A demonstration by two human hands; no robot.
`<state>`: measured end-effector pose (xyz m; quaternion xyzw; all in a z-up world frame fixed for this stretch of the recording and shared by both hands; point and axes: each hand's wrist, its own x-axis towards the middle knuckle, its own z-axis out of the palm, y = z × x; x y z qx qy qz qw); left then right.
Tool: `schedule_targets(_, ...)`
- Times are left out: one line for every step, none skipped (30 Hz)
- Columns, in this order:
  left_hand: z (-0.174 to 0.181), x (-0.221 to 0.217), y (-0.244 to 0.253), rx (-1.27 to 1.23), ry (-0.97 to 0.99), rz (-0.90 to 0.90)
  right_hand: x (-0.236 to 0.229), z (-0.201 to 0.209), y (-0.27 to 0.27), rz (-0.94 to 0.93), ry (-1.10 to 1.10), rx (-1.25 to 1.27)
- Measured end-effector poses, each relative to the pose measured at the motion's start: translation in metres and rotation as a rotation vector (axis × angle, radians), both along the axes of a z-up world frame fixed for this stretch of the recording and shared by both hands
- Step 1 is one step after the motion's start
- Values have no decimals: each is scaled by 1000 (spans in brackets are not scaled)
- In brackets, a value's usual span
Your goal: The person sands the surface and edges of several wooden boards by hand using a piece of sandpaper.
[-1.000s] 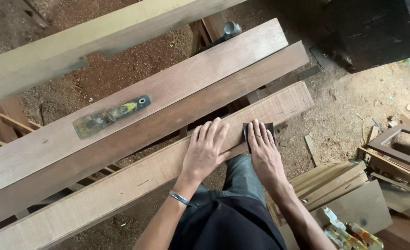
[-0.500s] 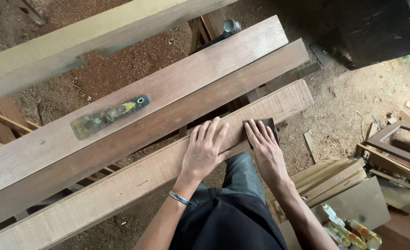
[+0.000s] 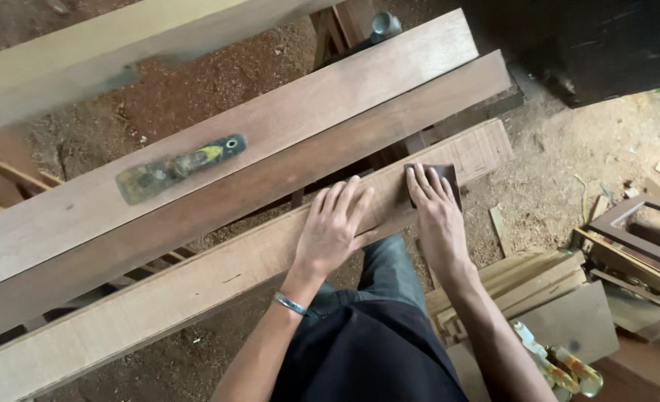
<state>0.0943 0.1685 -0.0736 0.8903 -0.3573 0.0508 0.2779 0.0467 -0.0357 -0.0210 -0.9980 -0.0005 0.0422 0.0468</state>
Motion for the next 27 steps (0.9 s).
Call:
schedule_targets(1,1,2,-4,15,-3,3,-1,3,19,21,-109)
schedule_targets(1,5,3,-12,19,-3,8,-2,5,39,31,-221)
schedule_targets(2,10,4,-19,23,-2,13,-1,8,29,37,-149)
schedule_targets(3,16,4,-7,18,1,16,1,10,17,42,-79)
schedule_targets(4,22,4,6,14,4,21,3,13,7,47,-8)
schedule_targets(4,19,4,16,27,-5,20,5,14,18,60,-76)
schedule_targets(3,16,3,-4,23,-6,19,7,15,29,74,-144)
schedule_targets(3,13,1,-26,21,-7,19,8,15,40,90,-213)
schedule_targets(3,8,-1,-48,18,-7,16,11,15,6,70,-148)
schedule_targets(2,4,1,-49,17,-6,14,11,17,-27,54,-76)
schedule_targets(3,-3,2,-49,16,-4,8,12,19,-61,38,-5)
schedule_targets(3,0,3,-52,-2,1,8,12,20,-49,35,-17)
schedule_targets(5,2,4,-49,16,-10,6,13,22,-38,31,-28)
schedule_targets(5,10,4,-48,23,-15,10,12,23,-22,18,-40)
schedule_targets(4,17,5,-46,30,-21,16,10,22,-2,10,-35)
schedule_targets(5,18,5,-42,21,-15,15,9,23,16,15,-30)
schedule_targets(3,19,5,-37,12,-9,16,6,21,34,20,-25)
schedule_targets(2,17,3,-36,10,-9,15,4,19,48,70,-169)
schedule_targets(0,15,1,-46,4,-14,15,0,15,63,119,-312)
schedule_targets(-1,11,2,-48,1,-15,14,-3,14,83,172,-448)
schedule_targets(-2,7,2,-51,-1,-16,9,-7,13,43,123,-297)
schedule_targets(-3,4,2,-51,8,-18,7,-11,12,1,72,-147)
schedule_targets(-3,0,2,-51,16,-21,0,-13,12,-43,21,4)
schedule_targets(-3,2,2,-53,15,-19,0,-15,11,-23,24,-18)
schedule_targets(-2,4,1,-52,18,-16,-4,-15,12,-3,26,-41)
schedule_targets(-2,8,1,-51,18,-12,-4,-17,12,19,25,-64)
schedule_targets(-1,12,1,-50,18,-8,-4,-17,13,24,35,-66)
